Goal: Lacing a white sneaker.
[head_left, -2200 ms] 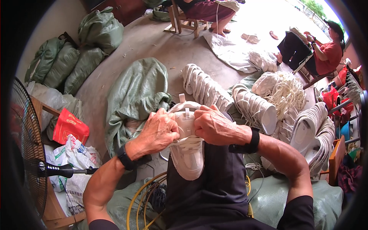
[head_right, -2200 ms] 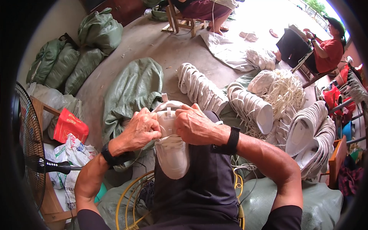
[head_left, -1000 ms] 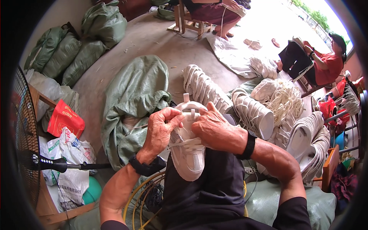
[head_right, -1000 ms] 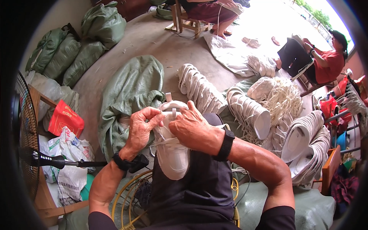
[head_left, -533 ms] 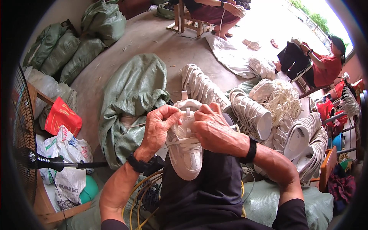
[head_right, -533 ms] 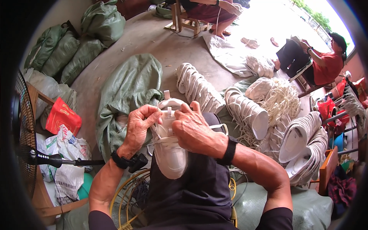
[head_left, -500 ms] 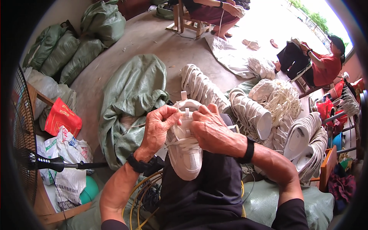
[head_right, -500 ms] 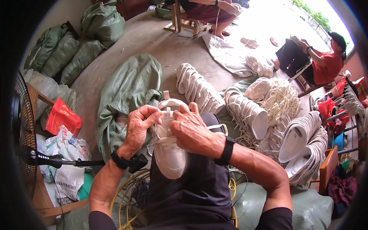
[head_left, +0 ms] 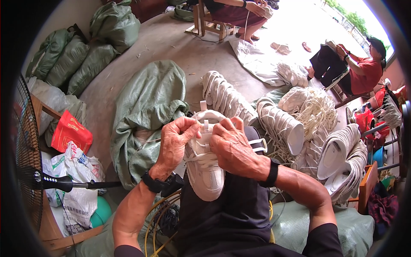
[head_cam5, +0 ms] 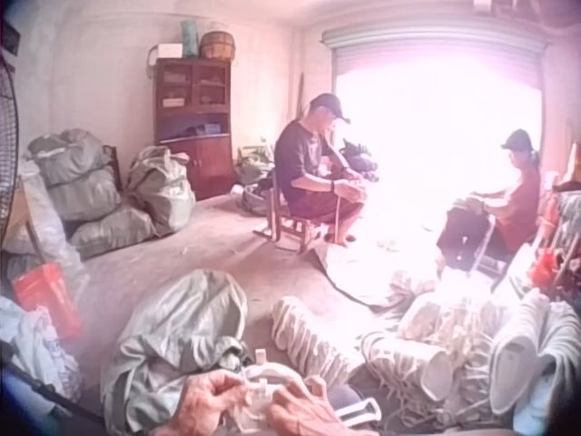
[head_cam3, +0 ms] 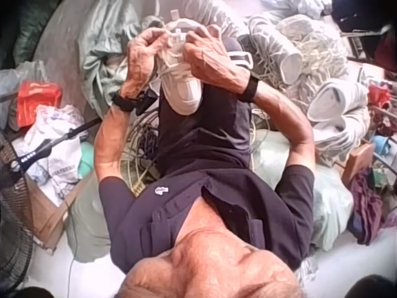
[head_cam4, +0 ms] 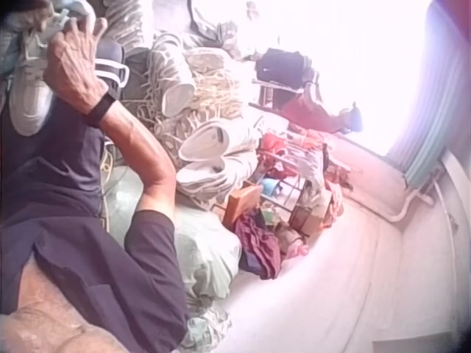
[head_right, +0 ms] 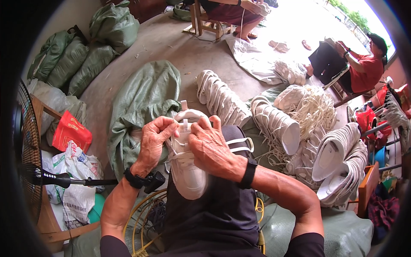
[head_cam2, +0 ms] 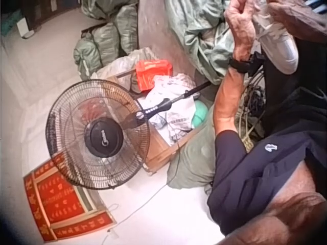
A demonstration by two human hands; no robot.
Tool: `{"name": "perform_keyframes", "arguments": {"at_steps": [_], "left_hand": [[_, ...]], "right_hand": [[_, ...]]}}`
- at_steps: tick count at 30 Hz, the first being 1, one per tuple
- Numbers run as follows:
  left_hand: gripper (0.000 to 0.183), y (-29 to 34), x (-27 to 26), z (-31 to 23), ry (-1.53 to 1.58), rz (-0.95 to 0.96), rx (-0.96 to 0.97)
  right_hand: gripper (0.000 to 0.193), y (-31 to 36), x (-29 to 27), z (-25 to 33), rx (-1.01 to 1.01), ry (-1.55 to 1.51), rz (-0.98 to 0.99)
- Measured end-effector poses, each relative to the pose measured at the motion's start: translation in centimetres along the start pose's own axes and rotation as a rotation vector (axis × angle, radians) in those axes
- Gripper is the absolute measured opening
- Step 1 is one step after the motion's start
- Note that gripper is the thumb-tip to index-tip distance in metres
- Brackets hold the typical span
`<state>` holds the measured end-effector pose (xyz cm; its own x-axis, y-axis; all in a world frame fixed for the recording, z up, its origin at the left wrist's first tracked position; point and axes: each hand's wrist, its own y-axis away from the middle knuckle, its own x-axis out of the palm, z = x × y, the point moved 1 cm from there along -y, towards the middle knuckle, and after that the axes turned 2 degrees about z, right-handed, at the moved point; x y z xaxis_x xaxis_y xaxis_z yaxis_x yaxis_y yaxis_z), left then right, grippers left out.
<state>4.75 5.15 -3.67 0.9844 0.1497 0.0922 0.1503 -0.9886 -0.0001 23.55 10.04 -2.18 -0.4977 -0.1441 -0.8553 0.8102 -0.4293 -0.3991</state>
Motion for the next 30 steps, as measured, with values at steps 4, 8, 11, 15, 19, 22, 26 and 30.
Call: {"name": "perform_keyframes", "arguments": {"at_steps": [4,8,11,15,19,22,26,30], "left_hand": [[0.018,0.1,-0.1,-0.3,-0.005,-0.008,0.003],[0.019,0.1,-0.1,-0.3,0.045,-0.002,-0.024],[0.019,-0.2,0.0,-0.3,0.083,0.003,-0.037],[0.020,-0.1,-0.2,-0.3,0.122,0.008,-0.029],[0.022,-0.2,-0.4,-0.1,0.181,0.042,-0.035],[0.025,-0.4,-0.5,-0.2,0.100,0.039,-0.063],[0.022,0.7,0.0,-0.8,0.134,-0.030,-0.090],[0.007,2.7,1.6,-1.7,-0.618,-0.143,0.437]], "right_hand": [[0.016,-0.2,0.3,0.5,0.021,-0.031,-0.082],[0.027,-0.5,0.7,1.3,-0.030,0.003,-0.117],[0.039,-1.4,1.6,1.4,-0.042,0.018,-0.050],[0.030,-1.5,1.7,1.6,-0.060,0.081,0.020],[0.026,-1.6,1.2,4.2,-0.131,-0.165,-0.061],[0.035,-0.6,0.3,7.1,-0.131,-0.712,0.069],[0.009,-3.0,-0.8,6.3,0.047,-0.734,-0.324],[0.010,-6.2,-2.8,0.5,0.380,-0.787,-0.463]]}}
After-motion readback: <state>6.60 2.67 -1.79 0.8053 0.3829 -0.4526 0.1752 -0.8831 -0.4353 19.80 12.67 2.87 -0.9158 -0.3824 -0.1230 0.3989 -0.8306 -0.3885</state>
